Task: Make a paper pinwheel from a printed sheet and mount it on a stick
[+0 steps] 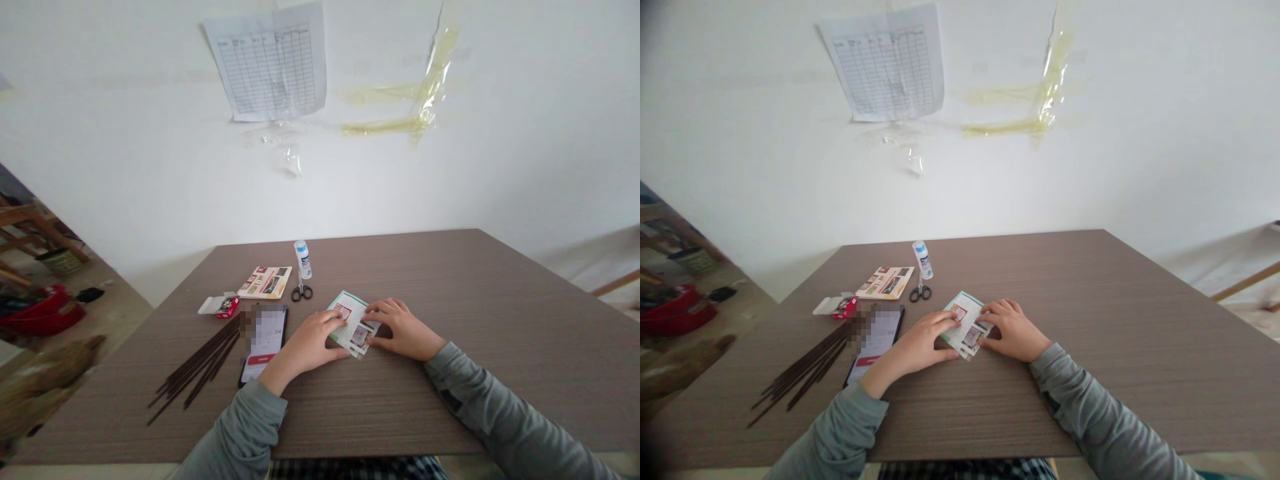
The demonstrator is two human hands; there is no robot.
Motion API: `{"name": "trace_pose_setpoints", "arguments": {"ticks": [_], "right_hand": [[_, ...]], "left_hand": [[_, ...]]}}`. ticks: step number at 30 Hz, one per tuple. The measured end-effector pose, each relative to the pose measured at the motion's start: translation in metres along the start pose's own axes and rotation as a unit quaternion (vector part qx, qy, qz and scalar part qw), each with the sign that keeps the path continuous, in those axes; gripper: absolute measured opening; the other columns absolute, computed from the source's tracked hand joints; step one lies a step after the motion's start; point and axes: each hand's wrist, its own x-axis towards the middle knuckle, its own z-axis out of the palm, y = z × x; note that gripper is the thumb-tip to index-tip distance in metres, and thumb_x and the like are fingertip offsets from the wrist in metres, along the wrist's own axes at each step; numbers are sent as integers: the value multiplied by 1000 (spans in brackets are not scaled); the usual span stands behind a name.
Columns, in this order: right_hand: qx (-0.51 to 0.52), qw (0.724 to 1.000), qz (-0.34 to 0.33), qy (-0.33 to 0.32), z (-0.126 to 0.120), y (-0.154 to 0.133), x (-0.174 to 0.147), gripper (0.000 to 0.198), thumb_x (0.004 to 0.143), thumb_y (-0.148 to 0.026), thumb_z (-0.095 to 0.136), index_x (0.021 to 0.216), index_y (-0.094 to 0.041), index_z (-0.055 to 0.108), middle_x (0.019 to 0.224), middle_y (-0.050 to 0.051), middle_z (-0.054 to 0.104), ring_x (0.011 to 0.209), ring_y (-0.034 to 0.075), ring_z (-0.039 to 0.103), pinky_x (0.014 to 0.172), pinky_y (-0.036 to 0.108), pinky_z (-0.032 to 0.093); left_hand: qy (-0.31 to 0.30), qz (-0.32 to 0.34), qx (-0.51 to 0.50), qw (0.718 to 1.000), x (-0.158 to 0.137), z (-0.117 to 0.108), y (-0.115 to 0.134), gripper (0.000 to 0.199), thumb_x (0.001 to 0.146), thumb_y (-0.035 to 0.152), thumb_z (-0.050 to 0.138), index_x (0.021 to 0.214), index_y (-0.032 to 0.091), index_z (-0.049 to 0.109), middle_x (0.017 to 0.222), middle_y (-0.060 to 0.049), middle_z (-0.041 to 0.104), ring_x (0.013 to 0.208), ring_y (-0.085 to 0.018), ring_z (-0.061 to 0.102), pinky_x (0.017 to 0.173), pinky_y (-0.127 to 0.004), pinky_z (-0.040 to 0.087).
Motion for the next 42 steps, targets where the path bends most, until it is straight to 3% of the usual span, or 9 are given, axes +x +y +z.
{"name": "trace_pose_setpoints", "arguments": {"ticks": [7,12,17,20,23,28,32,37,42], "right_hand": [[28,1000,3,-11,-3,-1,2,34,114,-53,100,144,-38,99,148,12,92,142,42,83,144,76,55],[48,998,-3,-28,-3,8,1,48,103,-61,110,145,-39,100,151,12,93,147,46,84,149,83,48],[35,999,-10,0,2,10,1,18,119,-40,90,133,-39,101,145,9,96,141,40,89,147,80,52],[20,999,-13,31,4,7,1,21,125,-30,78,123,-33,99,137,9,98,134,36,92,145,72,57],[12,999,1,45,5,7,1,27,129,-30,71,120,-33,97,130,8,99,129,33,93,143,62,60],[-8,998,30,56,7,13,3,25,129,-34,73,117,-30,94,109,4,97,111,32,95,138,63,65],[2,996,37,75,10,11,5,24,129,-35,71,128,-31,94,112,6,98,106,31,94,135,59,67],[23,992,53,109,13,3,5,43,125,-28,71,165,-28,84,120,8,99,113,32,94,124,52,71],[-11,995,26,101,12,-4,4,39,124,-19,68,149,-31,95,138,11,98,128,36,95,120,48,72]], "left_hand": [[13,2,-20,1000,5,0,-1,33,105,30,110,136,28,97,168,-13,91,161,-40,83,143,-58,62],[30,1,-12,999,4,-3,1,16,118,29,94,133,26,98,157,-11,96,152,-37,87,137,-48,64],[42,1,-8,999,5,-2,3,19,125,28,84,138,27,98,151,-10,99,147,-34,90,135,-48,67],[53,-17,-7,998,6,-4,5,20,128,30,82,141,27,98,146,-10,99,143,-33,92,134,-49,67],[55,-48,12,997,6,-10,5,16,126,37,87,128,25,99,135,-11,100,136,-36,94,127,-47,70],[56,-86,57,993,5,-20,8,21,127,33,83,114,23,97,119,-12,99,126,-37,94,119,-46,69],[70,-115,67,989,5,-20,13,21,126,25,78,118,24,98,119,-11,99,124,-36,94,119,-46,68],[84,-138,73,984,6,-18,18,33,123,22,81,153,24,93,122,-12,99,124,-37,94,123,-50,67],[80,-111,75,988,6,-15,20,40,123,17,77,157,30,93,133,-10,98,131,-36,91,132,-56,64]]}}
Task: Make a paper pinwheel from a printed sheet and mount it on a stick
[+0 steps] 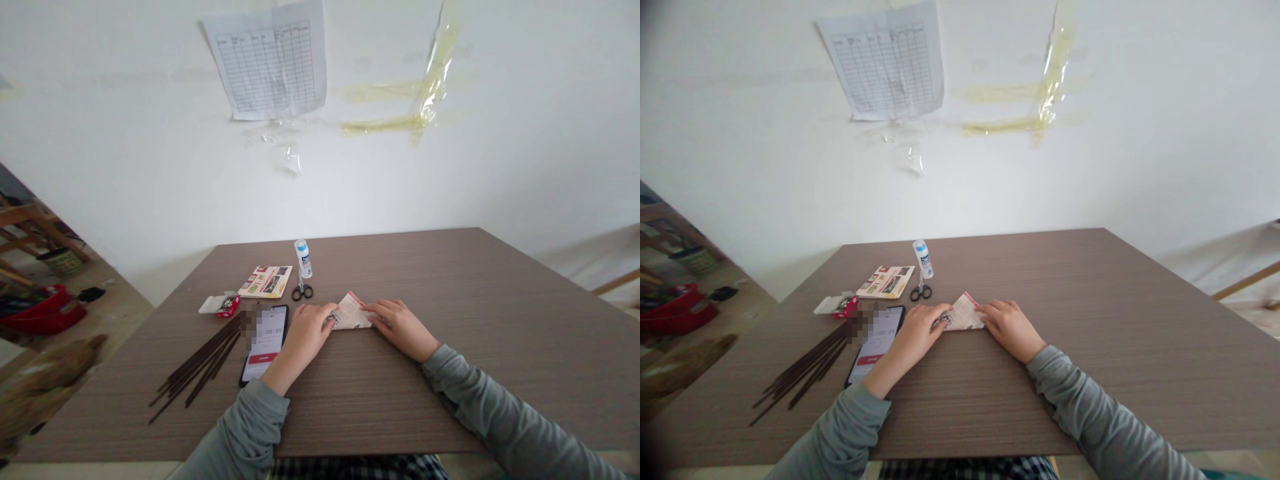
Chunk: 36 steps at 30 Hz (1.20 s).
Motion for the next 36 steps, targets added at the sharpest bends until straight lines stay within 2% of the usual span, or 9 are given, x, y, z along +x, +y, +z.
{"name": "trace_pose_setpoints", "arguments": {"ticks": [3,8,12,18,25,31,36], "right_hand": [[-13,1000,-7,-9,-1,-1,-1,37,126,-20,66,140,-31,99,133,12,97,125,35,94,119,48,73],[-13,1000,-21,-10,5,3,-2,31,122,-24,77,145,-28,97,138,16,94,128,37,91,117,53,75],[-35,999,-18,-16,7,4,-3,32,122,-23,77,147,-30,97,137,15,93,128,36,89,114,52,73],[-61,998,-5,-31,3,-4,-1,40,127,-23,65,151,-29,97,137,15,92,129,36,85,112,51,70],[-69,997,4,-14,3,-5,0,46,124,-20,68,162,-29,93,128,14,94,122,37,89,107,49,71],[-82,997,7,-11,5,-4,0,33,125,-21,72,144,-28,99,127,13,94,119,35,92,107,47,73],[-76,997,1,-5,8,0,-1,32,125,-23,73,141,-31,99,126,12,94,117,35,90,105,49,73]], "left_hand": [[-7,6,16,1000,-1,3,0,34,124,17,76,145,30,99,134,-11,96,135,-36,89,133,-57,64],[2,20,8,1000,-1,9,-2,29,124,20,77,130,29,104,133,-12,94,132,-35,87,128,-57,66],[14,34,6,999,-2,13,-2,25,125,25,79,129,27,104,136,-14,96,133,-36,87,131,-60,65],[-10,25,37,999,-2,14,-1,30,126,25,74,136,27,102,142,-14,95,137,-38,87,134,-61,64],[14,21,33,999,-2,18,-2,28,125,26,75,132,30,102,138,-12,96,133,-37,87,132,-60,64],[8,0,27,1000,-3,13,6,27,125,24,76,129,28,102,140,-14,95,134,-40,86,129,-61,64],[0,0,50,999,-3,11,10,30,127,23,72,131,29,101,139,-12,94,134,-38,85,129,-59,63]]}}
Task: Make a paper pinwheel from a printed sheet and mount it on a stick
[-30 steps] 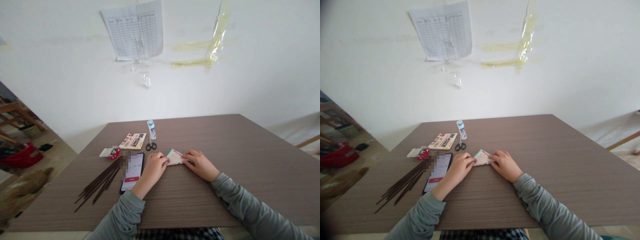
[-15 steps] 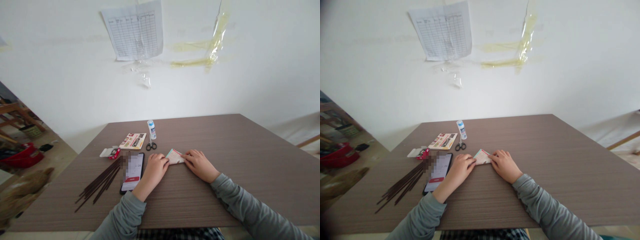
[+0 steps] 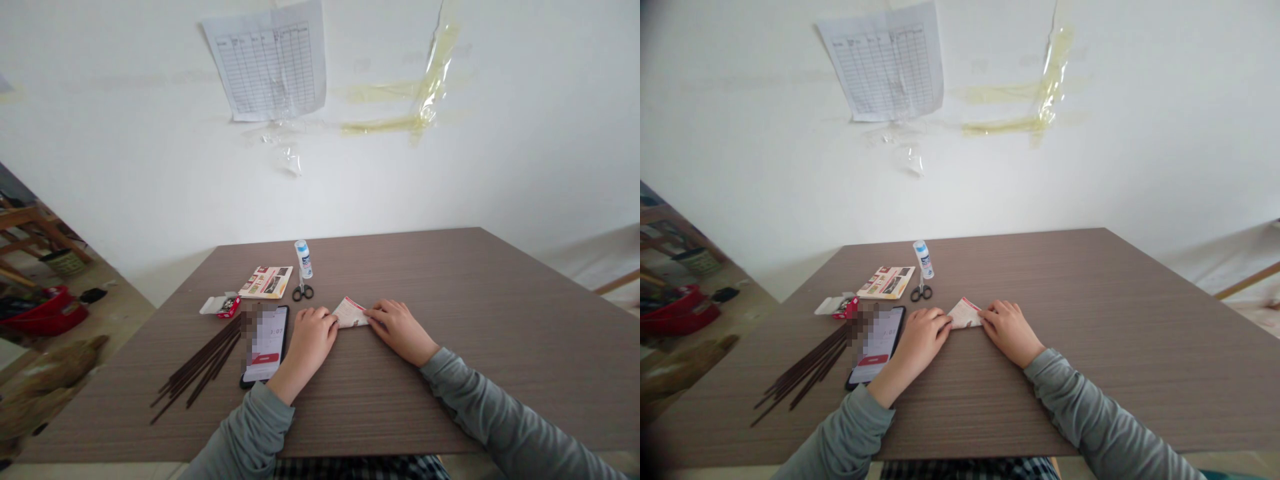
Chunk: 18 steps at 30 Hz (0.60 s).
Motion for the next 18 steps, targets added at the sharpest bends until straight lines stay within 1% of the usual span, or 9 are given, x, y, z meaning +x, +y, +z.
{"name": "trace_pose_setpoints", "arguments": {"ticks": [8,14,18], "right_hand": [[-2,1000,4,-8,1,-1,0,35,125,-21,68,137,-30,101,127,14,93,118,35,86,106,49,68],[-23,999,15,-19,-4,-8,1,33,125,-19,71,133,-28,101,126,12,92,119,33,86,105,45,67],[-17,1000,12,-19,-6,-10,1,32,125,-17,72,134,-27,102,126,13,92,119,32,86,104,43,66]], "left_hand": [[-8,-5,15,1000,0,-3,6,30,128,21,71,132,25,101,141,-14,94,136,-39,87,130,-60,64],[-7,-7,32,999,5,-2,10,30,130,21,69,127,22,99,139,-15,94,137,-38,87,129,-58,64],[6,-12,35,999,14,4,14,24,127,21,73,129,20,96,141,-16,94,141,-38,86,134,-58,63]]}}
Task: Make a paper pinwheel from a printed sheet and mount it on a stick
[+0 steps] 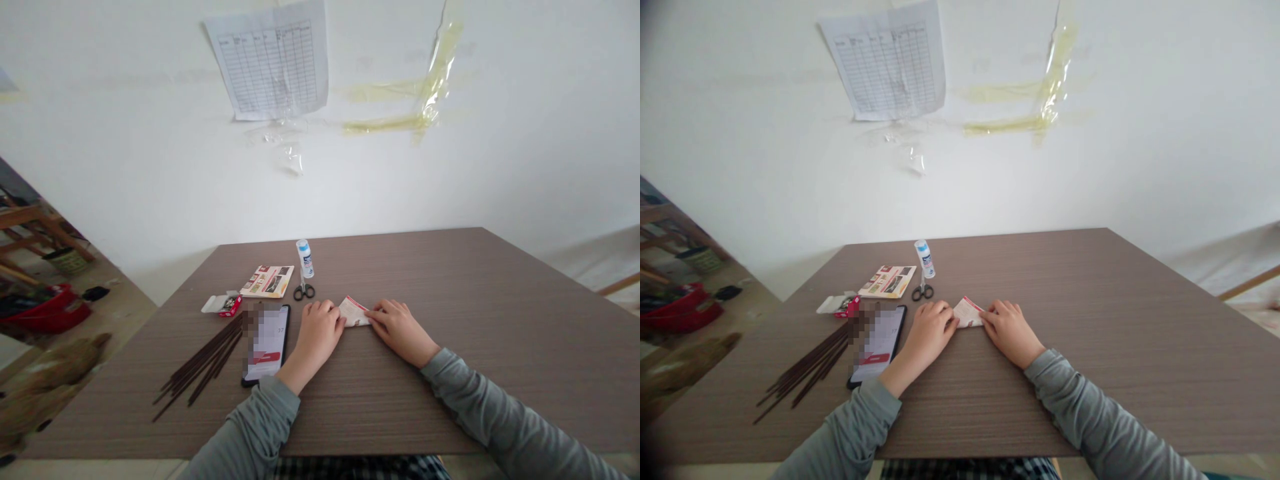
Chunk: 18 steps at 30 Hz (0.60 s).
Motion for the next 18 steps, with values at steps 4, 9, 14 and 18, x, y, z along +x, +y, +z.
{"name": "trace_pose_setpoints", "arguments": {"ticks": [4,9,14,18], "right_hand": [[16,1000,2,-11,0,0,0,36,125,-16,69,139,-25,101,128,15,92,122,33,85,106,45,63],[33,999,-7,-3,-1,-1,0,36,125,-18,69,136,-27,102,126,14,94,120,33,86,107,45,66],[37,999,-9,9,-1,-1,0,35,122,-18,72,136,-28,102,124,13,95,119,32,90,105,44,68],[39,999,-2,10,0,0,0,35,121,-16,75,137,-29,103,124,12,96,119,33,91,105,44,66]], "left_hand": [[1,18,-34,999,7,8,3,36,123,12,72,153,23,90,163,-16,91,157,-36,84,147,-61,58],[-29,62,-70,995,5,13,-1,54,127,9,58,172,24,84,186,-16,81,175,-34,75,154,-63,54],[-26,64,-66,995,2,12,-1,48,128,11,63,167,22,88,183,-16,83,174,-35,76,153,-59,56],[-19,47,-57,997,1,11,1,45,128,13,67,166,21,89,179,-17,85,170,-36,78,150,-58,59]]}}
